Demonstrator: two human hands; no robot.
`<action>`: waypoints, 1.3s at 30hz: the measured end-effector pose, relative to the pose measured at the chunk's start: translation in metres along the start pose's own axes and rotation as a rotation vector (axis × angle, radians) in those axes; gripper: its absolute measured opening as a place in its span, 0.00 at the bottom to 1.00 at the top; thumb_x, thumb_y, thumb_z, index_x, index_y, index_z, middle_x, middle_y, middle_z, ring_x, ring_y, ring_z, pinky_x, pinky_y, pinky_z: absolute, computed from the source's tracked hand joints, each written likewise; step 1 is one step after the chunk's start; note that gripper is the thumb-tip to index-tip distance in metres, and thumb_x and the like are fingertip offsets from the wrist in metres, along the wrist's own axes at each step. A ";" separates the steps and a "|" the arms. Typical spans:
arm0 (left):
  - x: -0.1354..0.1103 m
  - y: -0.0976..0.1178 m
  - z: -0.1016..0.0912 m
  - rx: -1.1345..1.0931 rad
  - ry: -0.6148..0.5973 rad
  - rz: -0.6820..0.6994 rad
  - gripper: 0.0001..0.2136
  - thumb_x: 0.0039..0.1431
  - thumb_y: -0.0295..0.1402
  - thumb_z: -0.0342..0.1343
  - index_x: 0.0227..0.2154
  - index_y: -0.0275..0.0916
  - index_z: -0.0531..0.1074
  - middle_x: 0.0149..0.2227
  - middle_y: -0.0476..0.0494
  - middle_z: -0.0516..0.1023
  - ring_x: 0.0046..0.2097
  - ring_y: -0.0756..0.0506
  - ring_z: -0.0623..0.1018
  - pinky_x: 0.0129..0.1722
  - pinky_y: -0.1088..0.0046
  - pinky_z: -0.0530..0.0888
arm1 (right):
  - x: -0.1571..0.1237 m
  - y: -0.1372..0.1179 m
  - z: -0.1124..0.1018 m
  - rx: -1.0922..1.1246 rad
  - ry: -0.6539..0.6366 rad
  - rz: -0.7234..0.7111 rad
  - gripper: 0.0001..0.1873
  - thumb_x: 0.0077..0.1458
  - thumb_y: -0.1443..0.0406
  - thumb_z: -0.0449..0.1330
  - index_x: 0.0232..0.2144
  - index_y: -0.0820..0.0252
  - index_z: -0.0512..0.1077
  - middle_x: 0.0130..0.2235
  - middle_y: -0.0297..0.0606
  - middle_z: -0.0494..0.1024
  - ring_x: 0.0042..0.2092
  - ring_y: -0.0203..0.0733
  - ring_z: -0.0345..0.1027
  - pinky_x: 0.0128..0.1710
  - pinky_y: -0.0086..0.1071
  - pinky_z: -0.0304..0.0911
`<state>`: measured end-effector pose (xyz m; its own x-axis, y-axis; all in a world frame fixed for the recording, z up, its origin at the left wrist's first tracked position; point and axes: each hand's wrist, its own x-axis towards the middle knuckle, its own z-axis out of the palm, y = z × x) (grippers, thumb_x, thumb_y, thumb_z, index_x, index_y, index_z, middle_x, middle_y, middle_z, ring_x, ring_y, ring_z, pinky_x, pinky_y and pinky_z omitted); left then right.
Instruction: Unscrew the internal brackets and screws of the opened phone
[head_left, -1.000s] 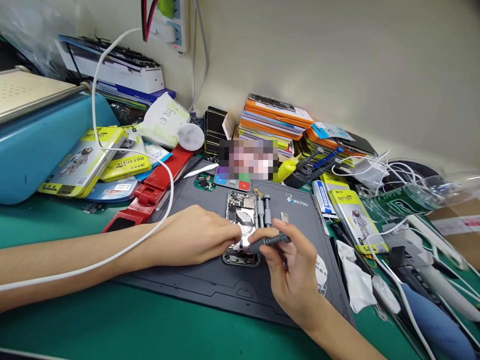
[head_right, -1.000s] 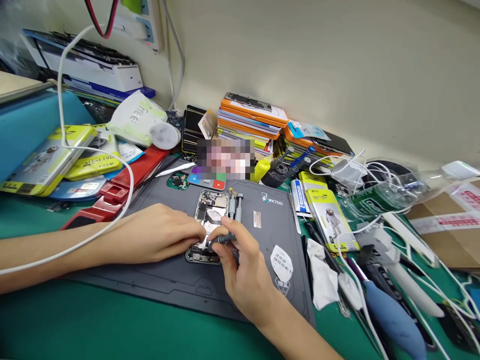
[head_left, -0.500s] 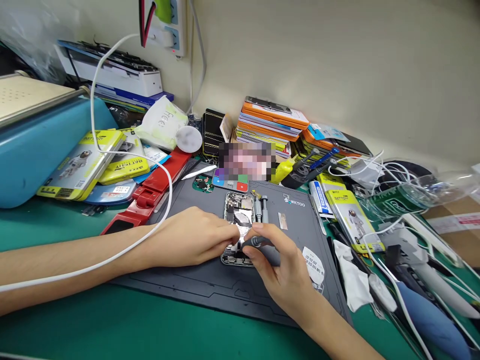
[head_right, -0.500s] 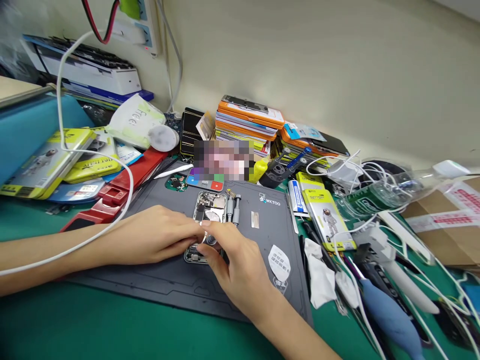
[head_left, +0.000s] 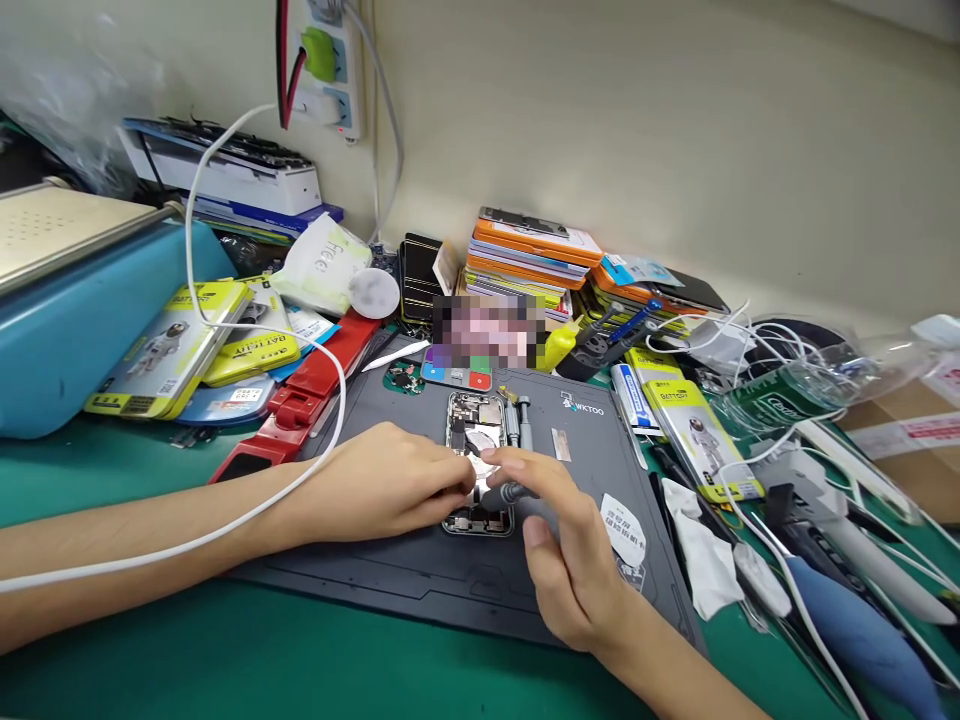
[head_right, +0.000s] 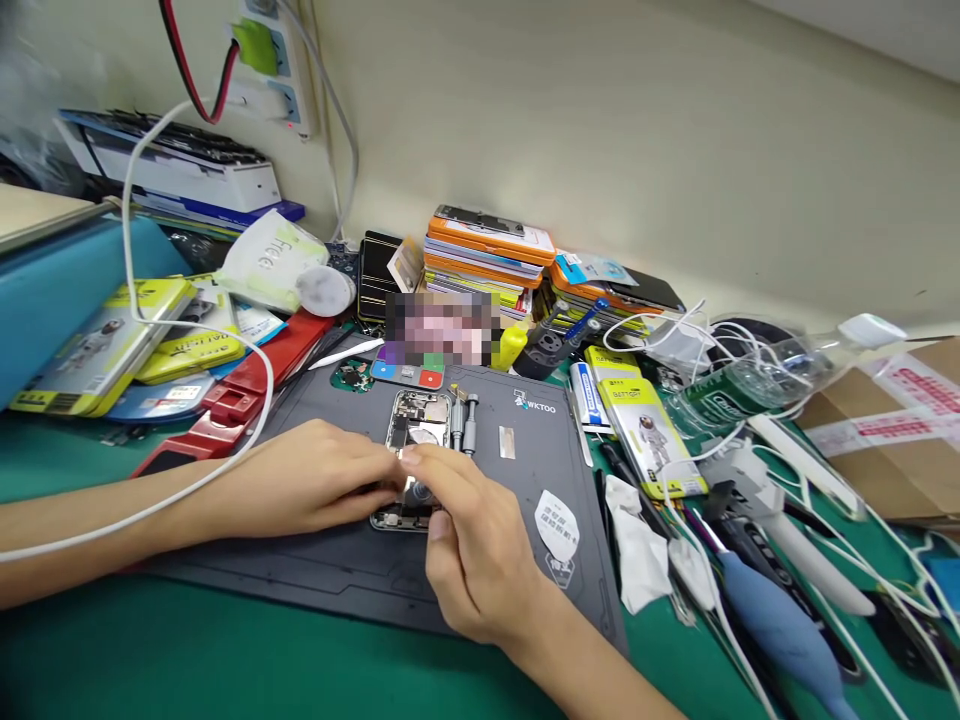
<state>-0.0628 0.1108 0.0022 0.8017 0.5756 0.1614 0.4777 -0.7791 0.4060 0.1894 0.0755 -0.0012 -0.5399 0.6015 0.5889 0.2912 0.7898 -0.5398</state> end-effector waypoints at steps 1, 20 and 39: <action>0.000 0.000 0.000 -0.010 -0.001 0.001 0.05 0.77 0.34 0.53 0.46 0.42 0.73 0.43 0.48 0.85 0.41 0.44 0.85 0.37 0.71 0.72 | 0.000 0.000 0.000 -0.002 0.004 0.002 0.35 0.68 0.76 0.51 0.73 0.50 0.58 0.62 0.48 0.78 0.62 0.51 0.75 0.57 0.52 0.78; 0.000 0.000 -0.004 -0.174 0.010 -0.012 0.05 0.77 0.34 0.56 0.47 0.44 0.77 0.46 0.50 0.85 0.43 0.47 0.85 0.41 0.76 0.73 | -0.007 0.001 0.006 -0.013 0.093 -0.071 0.44 0.66 0.81 0.59 0.75 0.51 0.51 0.53 0.47 0.81 0.55 0.45 0.81 0.55 0.42 0.80; 0.001 0.004 -0.007 -0.113 0.037 -0.081 0.05 0.74 0.30 0.54 0.45 0.42 0.75 0.42 0.52 0.84 0.38 0.47 0.83 0.36 0.72 0.67 | -0.006 0.002 0.009 0.136 0.153 0.202 0.32 0.73 0.75 0.54 0.72 0.45 0.55 0.51 0.40 0.77 0.49 0.41 0.78 0.48 0.39 0.79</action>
<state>-0.0629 0.1097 0.0106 0.7474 0.6459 0.1557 0.4951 -0.6977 0.5178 0.1861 0.0720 -0.0111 -0.3531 0.7640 0.5401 0.2666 0.6354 -0.7246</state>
